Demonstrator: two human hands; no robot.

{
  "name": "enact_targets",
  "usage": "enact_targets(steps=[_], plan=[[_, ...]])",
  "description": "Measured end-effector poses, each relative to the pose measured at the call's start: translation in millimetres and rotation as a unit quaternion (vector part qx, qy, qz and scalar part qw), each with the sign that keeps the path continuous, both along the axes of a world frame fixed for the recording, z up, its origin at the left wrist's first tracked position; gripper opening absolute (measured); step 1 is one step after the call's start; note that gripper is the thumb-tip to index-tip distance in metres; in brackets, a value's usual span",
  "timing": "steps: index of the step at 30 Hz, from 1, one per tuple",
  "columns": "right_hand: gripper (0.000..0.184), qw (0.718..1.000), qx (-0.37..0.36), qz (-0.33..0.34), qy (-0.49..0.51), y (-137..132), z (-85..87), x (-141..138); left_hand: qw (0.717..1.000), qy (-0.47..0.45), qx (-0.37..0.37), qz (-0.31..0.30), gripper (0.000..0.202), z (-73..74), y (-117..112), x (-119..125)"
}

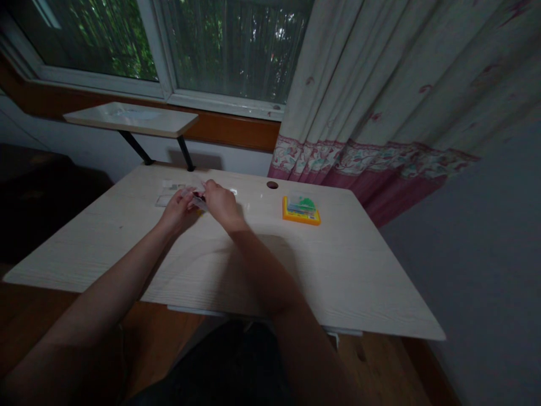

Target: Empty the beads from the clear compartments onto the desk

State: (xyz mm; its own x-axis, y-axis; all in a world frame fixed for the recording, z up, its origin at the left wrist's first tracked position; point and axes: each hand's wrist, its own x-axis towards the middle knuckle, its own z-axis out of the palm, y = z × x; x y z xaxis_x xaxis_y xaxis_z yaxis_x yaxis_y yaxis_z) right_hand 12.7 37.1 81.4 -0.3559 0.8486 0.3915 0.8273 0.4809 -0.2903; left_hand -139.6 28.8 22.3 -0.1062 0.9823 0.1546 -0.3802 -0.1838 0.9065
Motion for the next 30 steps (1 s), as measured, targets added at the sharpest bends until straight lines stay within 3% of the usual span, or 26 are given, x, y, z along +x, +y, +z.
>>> enact_targets(steps=[4,9,12,19,30], plan=[[0.035,0.998,-0.014,-0.008,0.059,7,7.7,11,1.0,-0.01,-0.015,-0.007,0.052,1.6,0,2],[0.033,0.979,-0.029,0.033,0.2,20,-7.0,8,0.996,-0.062,-0.032,0.047,0.038,5.7,4,-2],[0.033,0.967,-0.025,0.064,0.245,24,-14.5,2,0.996,-0.055,-0.023,0.063,0.04,6.3,6,-7],[0.034,0.972,-0.061,0.092,0.206,17,-21.5,-5,0.995,-0.007,0.013,0.103,0.039,-7.0,17,-13],[0.032,0.966,-0.101,0.07,0.227,25,-60.6,-8,0.986,0.082,0.076,0.123,0.038,-28.4,30,-24]])
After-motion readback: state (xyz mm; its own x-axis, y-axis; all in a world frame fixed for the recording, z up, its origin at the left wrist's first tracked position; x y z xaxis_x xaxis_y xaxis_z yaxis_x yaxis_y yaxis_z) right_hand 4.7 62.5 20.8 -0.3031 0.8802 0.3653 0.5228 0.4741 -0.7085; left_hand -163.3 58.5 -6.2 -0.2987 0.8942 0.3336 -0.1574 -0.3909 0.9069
